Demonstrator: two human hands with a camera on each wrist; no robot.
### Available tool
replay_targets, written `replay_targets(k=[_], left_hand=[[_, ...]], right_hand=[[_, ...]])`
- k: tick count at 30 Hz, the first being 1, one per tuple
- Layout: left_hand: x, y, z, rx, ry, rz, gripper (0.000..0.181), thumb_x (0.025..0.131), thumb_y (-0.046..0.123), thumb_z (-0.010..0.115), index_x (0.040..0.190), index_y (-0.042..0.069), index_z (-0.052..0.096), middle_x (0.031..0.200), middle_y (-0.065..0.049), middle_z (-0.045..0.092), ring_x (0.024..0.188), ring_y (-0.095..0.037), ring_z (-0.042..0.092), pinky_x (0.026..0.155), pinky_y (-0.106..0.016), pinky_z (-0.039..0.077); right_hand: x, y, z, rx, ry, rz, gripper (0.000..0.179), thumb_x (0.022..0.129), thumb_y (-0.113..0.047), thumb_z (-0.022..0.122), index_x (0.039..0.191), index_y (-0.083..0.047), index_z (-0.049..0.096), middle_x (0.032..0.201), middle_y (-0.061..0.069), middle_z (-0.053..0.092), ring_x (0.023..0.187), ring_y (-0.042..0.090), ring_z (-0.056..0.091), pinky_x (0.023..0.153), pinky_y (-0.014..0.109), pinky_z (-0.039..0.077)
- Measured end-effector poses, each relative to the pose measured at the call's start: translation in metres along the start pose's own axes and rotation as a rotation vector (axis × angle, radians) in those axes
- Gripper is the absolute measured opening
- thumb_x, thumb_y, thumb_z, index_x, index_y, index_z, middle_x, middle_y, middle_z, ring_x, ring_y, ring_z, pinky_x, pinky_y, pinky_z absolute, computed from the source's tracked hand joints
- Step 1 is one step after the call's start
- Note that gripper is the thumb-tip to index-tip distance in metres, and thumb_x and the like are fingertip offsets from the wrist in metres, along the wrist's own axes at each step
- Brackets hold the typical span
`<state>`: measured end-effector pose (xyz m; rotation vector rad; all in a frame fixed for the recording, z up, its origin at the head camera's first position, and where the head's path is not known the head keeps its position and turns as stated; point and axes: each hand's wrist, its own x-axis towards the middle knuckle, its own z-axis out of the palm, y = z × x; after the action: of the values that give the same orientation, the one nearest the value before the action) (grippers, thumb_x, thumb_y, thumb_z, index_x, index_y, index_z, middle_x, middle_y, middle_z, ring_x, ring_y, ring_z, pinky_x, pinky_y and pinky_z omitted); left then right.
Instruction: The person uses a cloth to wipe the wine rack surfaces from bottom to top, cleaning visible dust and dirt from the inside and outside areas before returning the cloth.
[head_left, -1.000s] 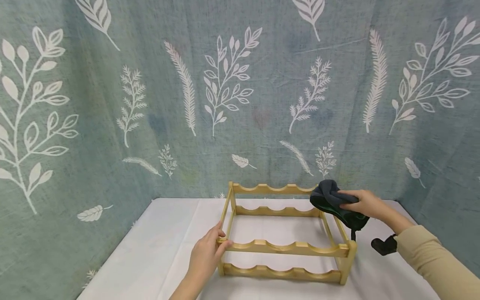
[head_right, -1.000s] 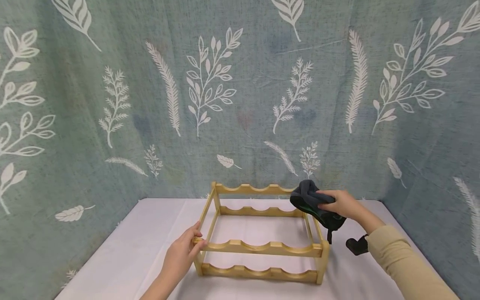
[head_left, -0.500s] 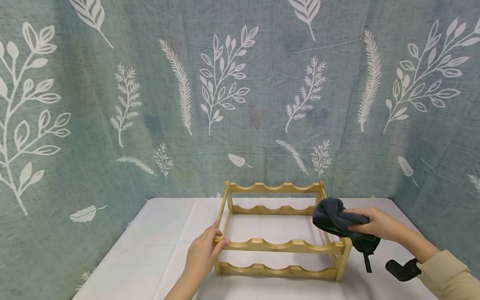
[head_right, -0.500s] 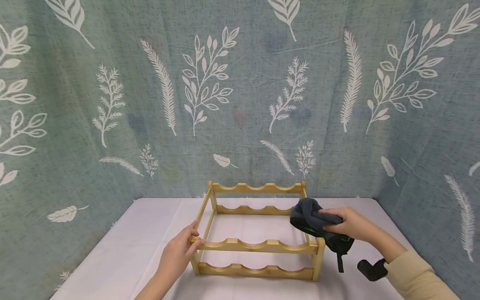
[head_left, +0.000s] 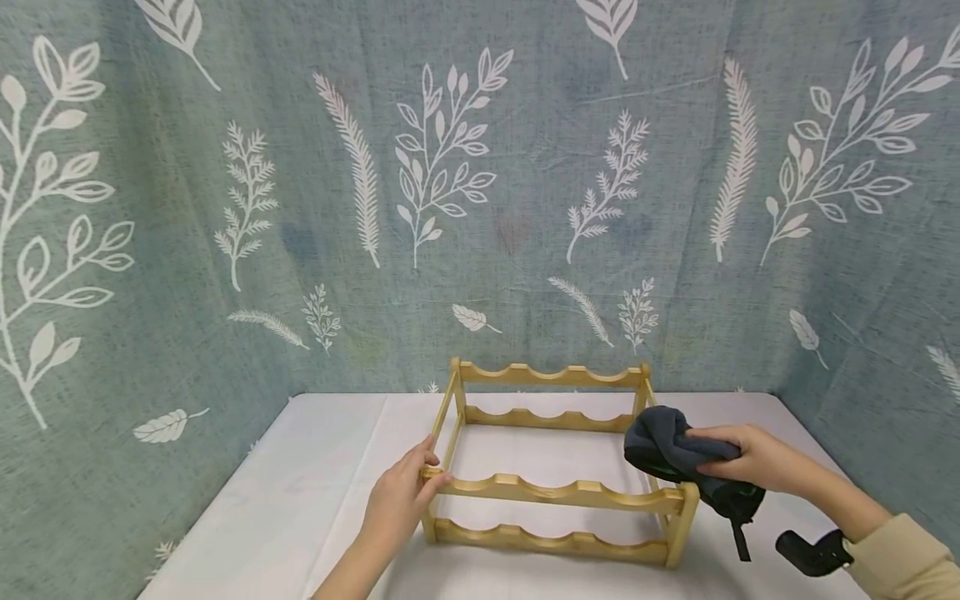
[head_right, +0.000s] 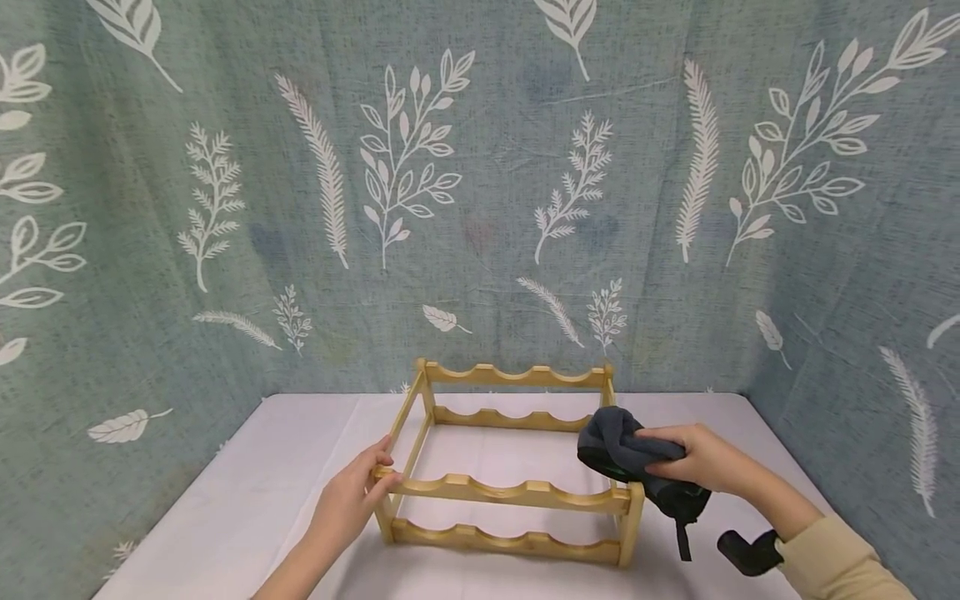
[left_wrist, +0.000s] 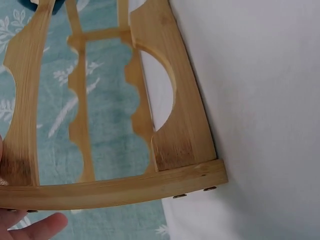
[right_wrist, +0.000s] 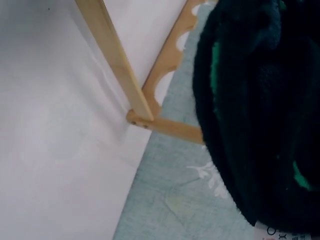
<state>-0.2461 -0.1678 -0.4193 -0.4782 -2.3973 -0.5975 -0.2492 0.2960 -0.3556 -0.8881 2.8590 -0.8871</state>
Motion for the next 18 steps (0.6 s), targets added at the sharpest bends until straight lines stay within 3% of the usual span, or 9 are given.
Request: replay_targets(k=[6,10,14,18], left_hand=[[0.008,-0.01,0.0,-0.083,-0.093,-0.047,0.026,0.08,0.026,0.068,0.097,0.009,0.058,0.129,-0.01,0.054,0.067,-0.009,0.056,0.059,-0.024,0.049],[0.019,-0.018,-0.002,-0.094,-0.188,-0.092,0.032,0.082,0.029,0.065,0.107,0.009,0.059,0.133,-0.009,0.05,0.09,-0.02,0.06,0.078,-0.036,0.05],[0.036,-0.028,-0.005,-0.075,-0.267,-0.103,0.038,0.082,0.03,0.065,0.112,0.007,0.06,0.134,-0.013,0.049,0.114,-0.035,0.051,0.092,-0.05,0.042],[0.05,-0.036,-0.004,-0.066,-0.293,-0.13,0.049,0.081,0.032,0.065,0.121,0.005,0.056,0.132,-0.016,0.05,0.114,-0.037,0.05,0.093,-0.052,0.04]], right_hand=[[-0.002,-0.003,0.002,0.066,-0.043,-0.051,0.052,0.083,-0.022,0.067,0.118,0.013,0.053,0.113,0.033,0.056,0.099,-0.012,0.048,0.074,0.016,0.048],[-0.005,-0.003,0.007,0.107,-0.055,-0.074,0.05,0.083,-0.02,0.067,0.119,0.013,0.053,0.113,0.034,0.056,0.099,-0.013,0.047,0.074,0.015,0.048],[-0.006,-0.006,0.013,0.138,-0.057,-0.182,0.042,0.083,-0.016,0.067,0.118,0.006,0.057,0.11,0.02,0.063,0.098,-0.01,0.051,0.072,0.017,0.049],[-0.005,-0.013,0.019,0.172,-0.085,-0.306,0.036,0.083,-0.011,0.066,0.116,0.0,0.06,0.105,0.008,0.066,0.097,-0.003,0.056,0.071,0.02,0.051]])
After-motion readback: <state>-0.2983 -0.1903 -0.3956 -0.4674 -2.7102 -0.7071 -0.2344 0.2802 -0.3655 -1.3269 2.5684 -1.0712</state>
